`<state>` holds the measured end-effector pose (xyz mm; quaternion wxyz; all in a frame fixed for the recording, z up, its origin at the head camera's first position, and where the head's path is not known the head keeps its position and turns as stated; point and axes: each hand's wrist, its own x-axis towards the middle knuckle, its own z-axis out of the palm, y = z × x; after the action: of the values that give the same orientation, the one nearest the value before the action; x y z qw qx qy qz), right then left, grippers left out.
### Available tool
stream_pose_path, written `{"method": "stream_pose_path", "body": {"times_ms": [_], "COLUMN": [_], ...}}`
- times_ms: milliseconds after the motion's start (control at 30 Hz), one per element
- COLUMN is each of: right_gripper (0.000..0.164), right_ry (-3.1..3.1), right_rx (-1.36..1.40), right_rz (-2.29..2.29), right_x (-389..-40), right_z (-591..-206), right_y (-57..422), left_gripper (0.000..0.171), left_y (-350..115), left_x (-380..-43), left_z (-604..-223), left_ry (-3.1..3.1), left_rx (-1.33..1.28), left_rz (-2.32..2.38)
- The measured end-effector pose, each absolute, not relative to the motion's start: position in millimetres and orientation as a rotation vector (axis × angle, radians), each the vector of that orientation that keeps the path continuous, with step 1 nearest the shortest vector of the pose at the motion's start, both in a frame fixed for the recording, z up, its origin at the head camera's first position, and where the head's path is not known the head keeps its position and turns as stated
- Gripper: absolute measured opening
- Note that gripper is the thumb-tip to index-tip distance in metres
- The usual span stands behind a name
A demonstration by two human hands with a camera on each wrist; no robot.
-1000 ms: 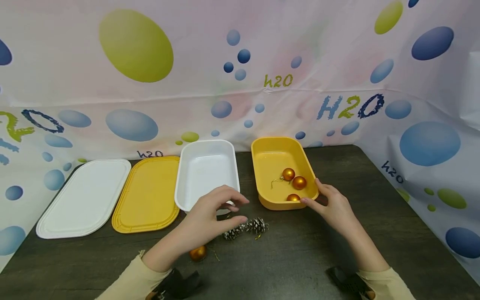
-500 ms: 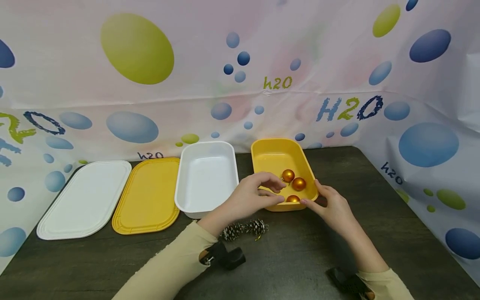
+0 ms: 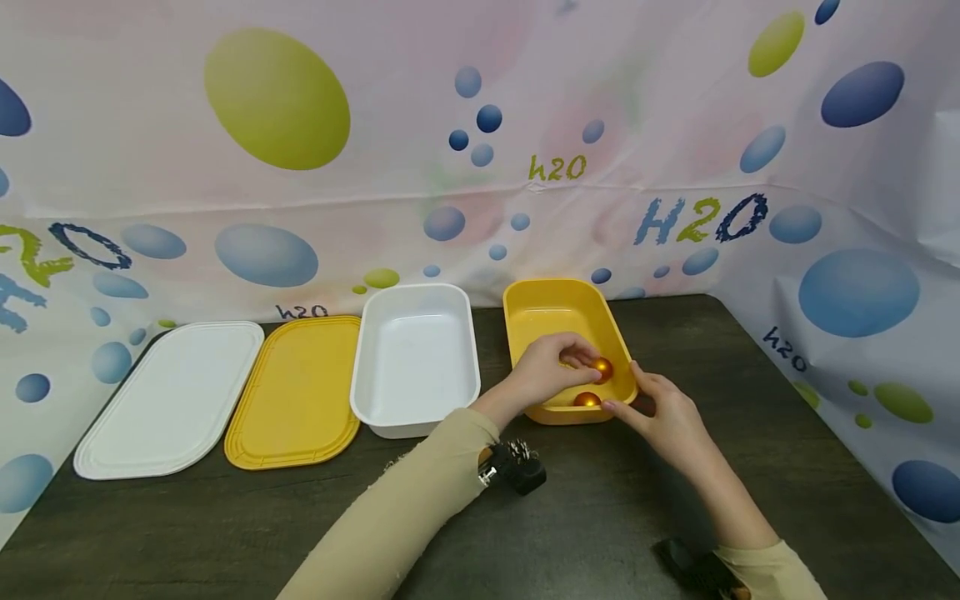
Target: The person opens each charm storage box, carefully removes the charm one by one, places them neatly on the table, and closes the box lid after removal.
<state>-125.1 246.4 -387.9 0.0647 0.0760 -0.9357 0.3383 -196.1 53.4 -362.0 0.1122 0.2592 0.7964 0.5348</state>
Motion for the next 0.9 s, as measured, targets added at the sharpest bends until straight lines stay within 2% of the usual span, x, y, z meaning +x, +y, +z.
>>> {"method": "stream_pose_path", "body": {"times_ms": [333, 600, 900], "right_gripper": [0.077, 0.078, 0.077], "right_ry": [-2.826, -2.829, -2.824], "right_rx": [0.225, 0.215, 0.222], "right_rz": [1.031, 1.037, 1.036], "right_x": [-125, -125, -126], "right_z": [-388, -387, -388], "right_y": [246, 245, 246], "left_gripper": [0.028, 0.035, 0.027], "left_y": [59, 64, 70], "left_x": [-205, -210, -211], "left_z": [-373, -376, -382], "left_ry": [2.377, 2.48, 2.519], "left_rx": [0.705, 0.844, 1.0], "left_rz": [1.395, 1.07, 0.904]}}
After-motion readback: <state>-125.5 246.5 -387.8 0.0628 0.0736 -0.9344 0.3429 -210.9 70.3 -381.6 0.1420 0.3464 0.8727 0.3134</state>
